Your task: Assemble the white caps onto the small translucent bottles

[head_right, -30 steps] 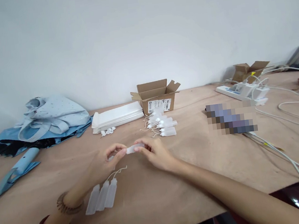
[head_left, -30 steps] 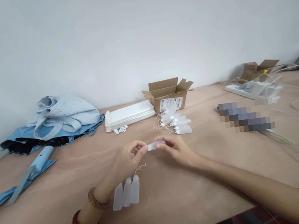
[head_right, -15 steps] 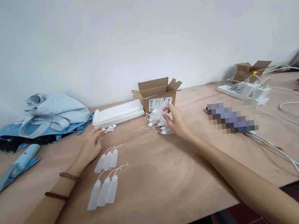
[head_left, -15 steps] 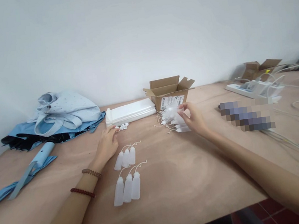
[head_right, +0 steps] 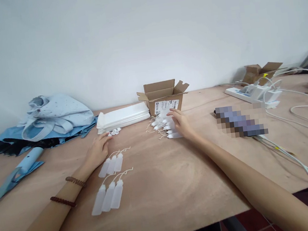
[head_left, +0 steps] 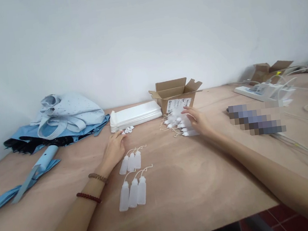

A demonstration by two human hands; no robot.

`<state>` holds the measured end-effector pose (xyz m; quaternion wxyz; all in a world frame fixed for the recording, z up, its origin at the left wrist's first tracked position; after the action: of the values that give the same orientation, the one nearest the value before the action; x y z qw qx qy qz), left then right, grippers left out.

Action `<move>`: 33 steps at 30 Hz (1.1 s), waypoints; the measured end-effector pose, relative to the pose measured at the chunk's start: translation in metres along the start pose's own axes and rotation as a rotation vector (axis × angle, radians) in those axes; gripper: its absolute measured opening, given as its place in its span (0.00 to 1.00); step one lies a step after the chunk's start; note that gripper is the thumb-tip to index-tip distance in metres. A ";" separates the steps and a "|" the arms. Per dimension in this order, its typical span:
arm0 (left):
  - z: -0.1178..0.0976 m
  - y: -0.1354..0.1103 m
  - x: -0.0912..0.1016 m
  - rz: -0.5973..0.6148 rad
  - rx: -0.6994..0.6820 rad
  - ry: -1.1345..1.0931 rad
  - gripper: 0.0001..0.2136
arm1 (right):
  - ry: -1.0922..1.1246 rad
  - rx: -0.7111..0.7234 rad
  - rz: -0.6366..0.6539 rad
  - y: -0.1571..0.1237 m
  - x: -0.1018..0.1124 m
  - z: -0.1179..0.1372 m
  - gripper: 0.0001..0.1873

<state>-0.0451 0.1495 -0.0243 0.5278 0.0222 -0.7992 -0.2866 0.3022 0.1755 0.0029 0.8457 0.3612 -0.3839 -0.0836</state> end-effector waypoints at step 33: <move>-0.020 0.006 0.001 0.069 -0.080 -0.088 0.26 | 0.169 0.563 0.816 -0.113 -0.050 0.231 0.32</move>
<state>-0.0267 0.1458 -0.0154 0.5023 -0.0391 -0.8097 -0.3009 0.1192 -0.0121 0.0000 0.7075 0.4011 -0.4316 0.3903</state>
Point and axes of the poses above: each hand's wrist, its own y-axis towards the middle knuckle, its own x-axis out of the back of the hand, z = x × y, the point moved 8 cm from there along y, towards the middle knuckle, and after that the axes turned 5 degrees about -y, right-handed, at the moved point
